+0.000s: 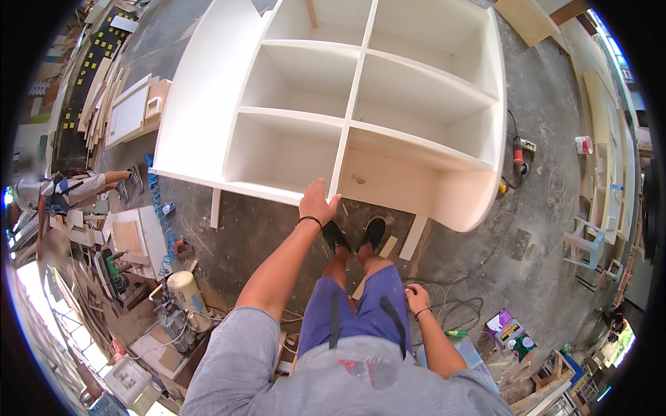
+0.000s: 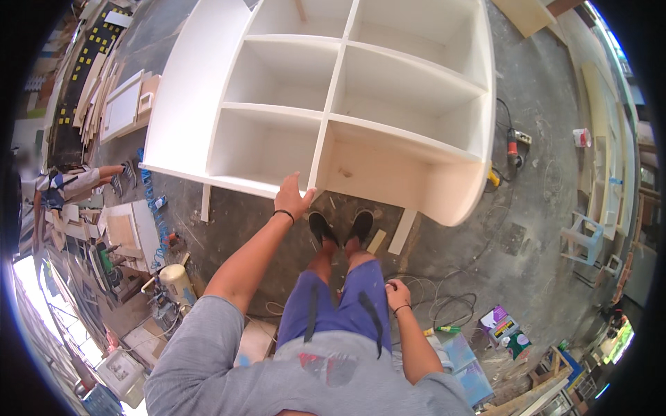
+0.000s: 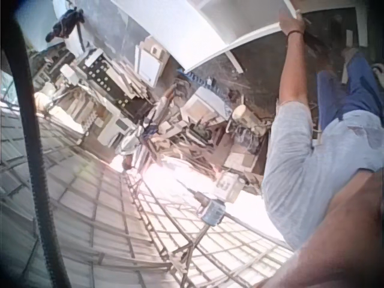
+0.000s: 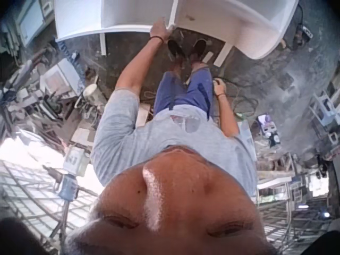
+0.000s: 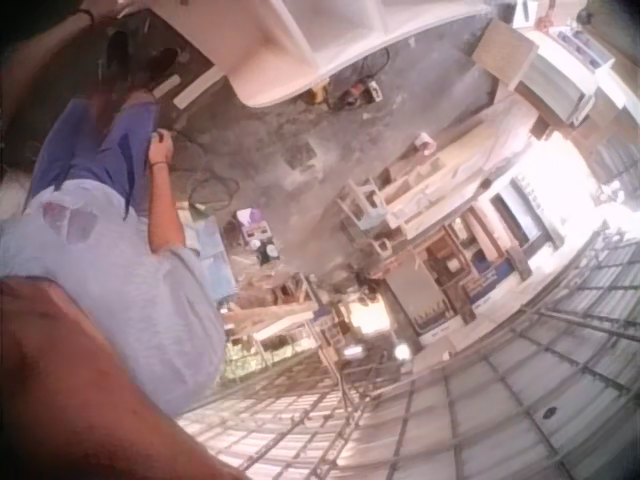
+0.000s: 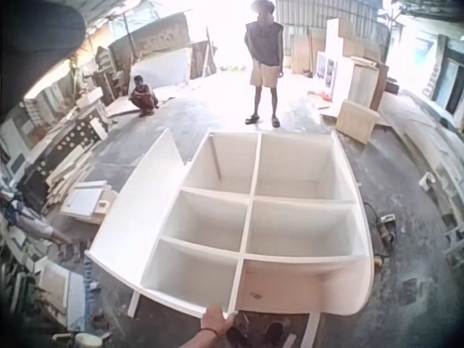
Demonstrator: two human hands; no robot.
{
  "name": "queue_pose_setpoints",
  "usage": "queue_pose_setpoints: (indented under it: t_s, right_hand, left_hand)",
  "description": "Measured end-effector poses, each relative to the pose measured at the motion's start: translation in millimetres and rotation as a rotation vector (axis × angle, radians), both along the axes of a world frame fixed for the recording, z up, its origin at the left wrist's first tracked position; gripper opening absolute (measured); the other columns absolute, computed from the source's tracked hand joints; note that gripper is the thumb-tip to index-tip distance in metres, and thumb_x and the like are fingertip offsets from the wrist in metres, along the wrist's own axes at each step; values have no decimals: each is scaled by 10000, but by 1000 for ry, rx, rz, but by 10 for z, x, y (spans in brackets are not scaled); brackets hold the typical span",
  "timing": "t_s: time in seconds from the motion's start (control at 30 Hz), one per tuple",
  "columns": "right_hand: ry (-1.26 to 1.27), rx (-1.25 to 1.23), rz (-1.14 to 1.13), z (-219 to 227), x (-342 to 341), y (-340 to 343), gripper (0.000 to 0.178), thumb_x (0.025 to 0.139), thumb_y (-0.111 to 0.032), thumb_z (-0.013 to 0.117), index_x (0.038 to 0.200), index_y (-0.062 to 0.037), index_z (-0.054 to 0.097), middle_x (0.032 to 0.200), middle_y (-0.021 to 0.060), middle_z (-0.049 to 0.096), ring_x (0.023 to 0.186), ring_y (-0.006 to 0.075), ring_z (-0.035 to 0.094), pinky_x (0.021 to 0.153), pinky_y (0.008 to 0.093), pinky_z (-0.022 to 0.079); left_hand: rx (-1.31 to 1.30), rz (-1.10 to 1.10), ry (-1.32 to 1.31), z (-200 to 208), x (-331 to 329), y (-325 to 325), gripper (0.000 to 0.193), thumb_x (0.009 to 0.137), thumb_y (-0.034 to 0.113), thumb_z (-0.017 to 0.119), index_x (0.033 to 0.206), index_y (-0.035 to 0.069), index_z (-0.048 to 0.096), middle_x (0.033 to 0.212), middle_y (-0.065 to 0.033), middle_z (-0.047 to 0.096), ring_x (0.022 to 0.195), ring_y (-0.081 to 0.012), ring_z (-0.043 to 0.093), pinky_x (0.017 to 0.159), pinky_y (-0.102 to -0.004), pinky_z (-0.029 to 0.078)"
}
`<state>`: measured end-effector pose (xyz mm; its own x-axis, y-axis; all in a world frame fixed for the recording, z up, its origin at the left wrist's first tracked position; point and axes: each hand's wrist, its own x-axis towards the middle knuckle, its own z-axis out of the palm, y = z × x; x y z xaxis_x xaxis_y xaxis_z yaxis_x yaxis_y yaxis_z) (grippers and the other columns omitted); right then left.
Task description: The person hammers nails into a white wooden shelving unit to secure internal dividers. They then pick up a small wooden block and rub it along the edges and corners of the shelves to smooth the surfaces.
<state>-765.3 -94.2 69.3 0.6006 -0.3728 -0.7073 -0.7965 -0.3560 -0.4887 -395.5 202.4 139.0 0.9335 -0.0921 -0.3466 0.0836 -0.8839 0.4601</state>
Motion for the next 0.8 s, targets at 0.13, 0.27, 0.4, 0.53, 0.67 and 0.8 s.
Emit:
queue_pose_setpoints:
  t_s: [0.13, 0.27, 0.4, 0.53, 0.67, 0.8]
  right_hand:
    - [38, 39, 46, -1060, 411, 188, 125, 879, -140, 629, 949, -42, 665, 780, 64, 659, 624, 134, 617, 598, 304, 509]
    - [30, 207, 23, -2215, 1044, 256, 109, 916, -149, 572, 885, -66, 635, 714, 29, 614, 561, 121, 573, 538, 295, 466]
    - [35, 299, 44, -3071, 1919, 306, 123, 886, -189, 609, 924, -78, 645, 687, 0, 579, 548, 122, 539, 548, 280, 459]
    - [121, 13, 238, -4259, 2461, 204, 218, 895, -257, 602, 1030, -92, 650, 803, 123, 671, 712, 225, 669, 678, 372, 539]
    - [186, -46, 430, -4377, 3432, 431, 370, 894, -278, 576, 1245, -162, 582, 1310, 188, 534, 1210, 347, 530, 978, 455, 484]
    - [12, -195, 627, -4562, 3662, 677, 352, 896, -273, 584, 1241, -204, 586, 1481, 155, 327, 1353, 362, 354, 989, 495, 474]
  left_hand:
    - [-28, -25, 74, -663, 220, -43, 633, 862, 404, 617, 1310, -11, 449, 1221, -217, 571, 1112, -366, 566, 929, -429, 470]
    - [-54, -11, 149, -1087, 153, -44, 532, 875, 350, 598, 1238, -29, 509, 1092, -232, 625, 998, -385, 615, 868, -456, 492]
    - [16, 8, 59, -911, 182, -173, 407, 798, 208, 617, 1142, -7, 586, 921, -208, 653, 794, -361, 654, 707, -431, 525]
    - [-12, 17, 20, -984, 231, -266, 408, 738, 125, 605, 1121, -19, 599, 861, -184, 658, 700, -292, 659, 655, -377, 535]
    - [27, -12, 32, -982, 226, -223, 494, 697, 134, 632, 1168, -5, 569, 852, -157, 649, 683, -273, 655, 618, -346, 558]
    - [21, 9, 40, -1004, 213, -246, 502, 679, 124, 624, 1154, -30, 566, 835, -165, 653, 664, -272, 662, 622, -343, 564]
